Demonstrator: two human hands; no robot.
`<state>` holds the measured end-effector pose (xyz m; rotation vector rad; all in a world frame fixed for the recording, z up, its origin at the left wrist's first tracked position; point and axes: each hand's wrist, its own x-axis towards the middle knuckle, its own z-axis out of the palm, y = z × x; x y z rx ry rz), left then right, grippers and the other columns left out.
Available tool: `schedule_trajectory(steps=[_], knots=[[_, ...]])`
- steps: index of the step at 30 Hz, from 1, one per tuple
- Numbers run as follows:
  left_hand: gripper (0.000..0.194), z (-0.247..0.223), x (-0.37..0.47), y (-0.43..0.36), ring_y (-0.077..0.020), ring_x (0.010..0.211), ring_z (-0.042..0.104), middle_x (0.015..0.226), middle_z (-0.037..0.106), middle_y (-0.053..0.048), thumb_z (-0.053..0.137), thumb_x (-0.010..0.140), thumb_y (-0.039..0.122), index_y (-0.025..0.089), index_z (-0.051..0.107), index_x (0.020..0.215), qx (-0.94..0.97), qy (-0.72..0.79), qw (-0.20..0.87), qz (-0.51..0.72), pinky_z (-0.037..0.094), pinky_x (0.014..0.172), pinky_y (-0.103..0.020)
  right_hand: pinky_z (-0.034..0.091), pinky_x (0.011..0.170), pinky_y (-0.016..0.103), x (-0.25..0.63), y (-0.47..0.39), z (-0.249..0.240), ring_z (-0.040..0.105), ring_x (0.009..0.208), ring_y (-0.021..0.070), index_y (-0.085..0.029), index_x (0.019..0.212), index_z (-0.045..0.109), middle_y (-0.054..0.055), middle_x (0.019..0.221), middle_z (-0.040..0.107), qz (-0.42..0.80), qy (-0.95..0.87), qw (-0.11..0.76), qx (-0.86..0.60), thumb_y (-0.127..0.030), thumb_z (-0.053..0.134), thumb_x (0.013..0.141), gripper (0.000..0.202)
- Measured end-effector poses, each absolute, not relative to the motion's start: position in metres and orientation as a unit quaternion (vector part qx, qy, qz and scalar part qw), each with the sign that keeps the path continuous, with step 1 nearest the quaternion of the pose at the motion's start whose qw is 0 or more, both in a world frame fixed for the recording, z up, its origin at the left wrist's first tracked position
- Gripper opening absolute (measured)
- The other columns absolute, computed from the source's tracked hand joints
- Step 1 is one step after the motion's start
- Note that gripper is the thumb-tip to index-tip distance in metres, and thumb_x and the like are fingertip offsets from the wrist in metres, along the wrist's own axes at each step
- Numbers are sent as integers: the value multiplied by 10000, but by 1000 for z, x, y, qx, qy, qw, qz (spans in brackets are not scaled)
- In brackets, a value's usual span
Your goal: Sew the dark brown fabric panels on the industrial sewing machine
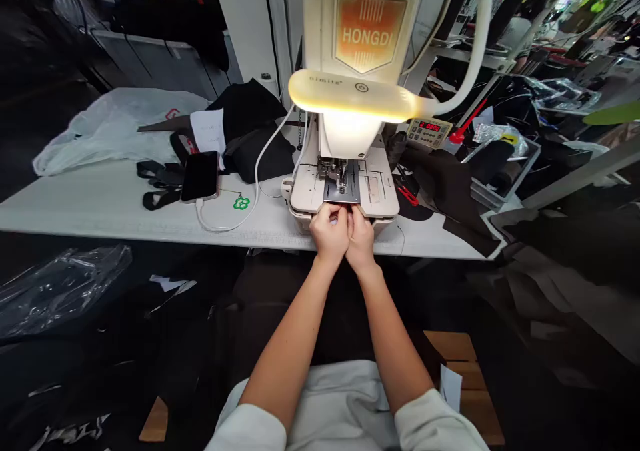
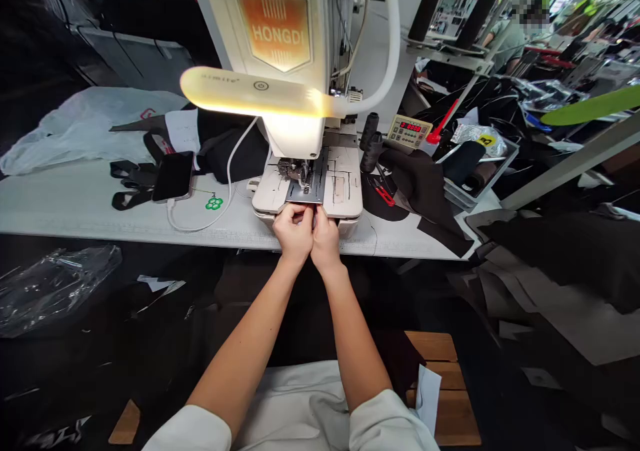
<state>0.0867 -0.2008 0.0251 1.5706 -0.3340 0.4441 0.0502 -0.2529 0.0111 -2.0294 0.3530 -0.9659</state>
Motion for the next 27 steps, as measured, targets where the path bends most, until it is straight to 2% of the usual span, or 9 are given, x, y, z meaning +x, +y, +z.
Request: schedule_trajectory(steps=[4, 6, 9, 15, 23, 27], knots=[[175, 23, 91, -202, -104, 582, 513, 579, 556, 2, 539, 746, 236, 173, 522, 583, 701, -164, 644, 258, 434, 616, -228, 396, 995, 383, 37, -251, 22, 518, 1138, 204, -157, 1178, 521, 112, 1199, 574, -320, 56, 629, -706, -284, 434, 828, 382], [185, 23, 91, -203, -106, 586, 509, 577, 551, 2, 538, 752, 239, 176, 513, 579, 704, -168, 632, 276, 431, 616, -229, 370, 1017, 379, 38, -246, 26, 504, 1157, 198, -153, 1157, 532, 103, 1201, 573, -319, 63, 688, -649, -304, 450, 817, 381], [184, 21, 90, -202, -109, 593, 514, 588, 554, 1, 543, 762, 247, 179, 511, 594, 713, -171, 616, 288, 434, 619, -232, 380, 1005, 378, 43, -238, 32, 530, 1120, 206, -150, 1073, 587, 95, 1113, 625, -332, 120, 676, -647, -338, 456, 824, 338], [140, 19, 83, -205, -134, 694, 548, 718, 600, -34, 504, 809, 256, 171, 554, 710, 733, -149, 595, 293, 436, 678, -261, 481, 859, 332, 46, -233, 41, 604, 960, 206, -155, 961, 635, 76, 933, 681, -335, 166, 628, -682, -386, 454, 841, 317], [167, 19, 83, -201, -125, 668, 535, 681, 570, -20, 509, 815, 268, 173, 534, 679, 748, -171, 578, 276, 428, 668, -250, 479, 830, 317, 45, -230, 45, 608, 891, 195, -143, 889, 642, 62, 843, 677, -343, 167, 632, -674, -375, 452, 838, 304], [192, 16, 85, -200, -122, 661, 522, 696, 559, -23, 466, 844, 278, 175, 527, 695, 757, -189, 569, 261, 427, 657, -247, 472, 844, 317, 47, -229, 44, 606, 902, 195, -142, 926, 641, 66, 875, 676, -350, 153, 638, -669, -386, 448, 842, 321]])
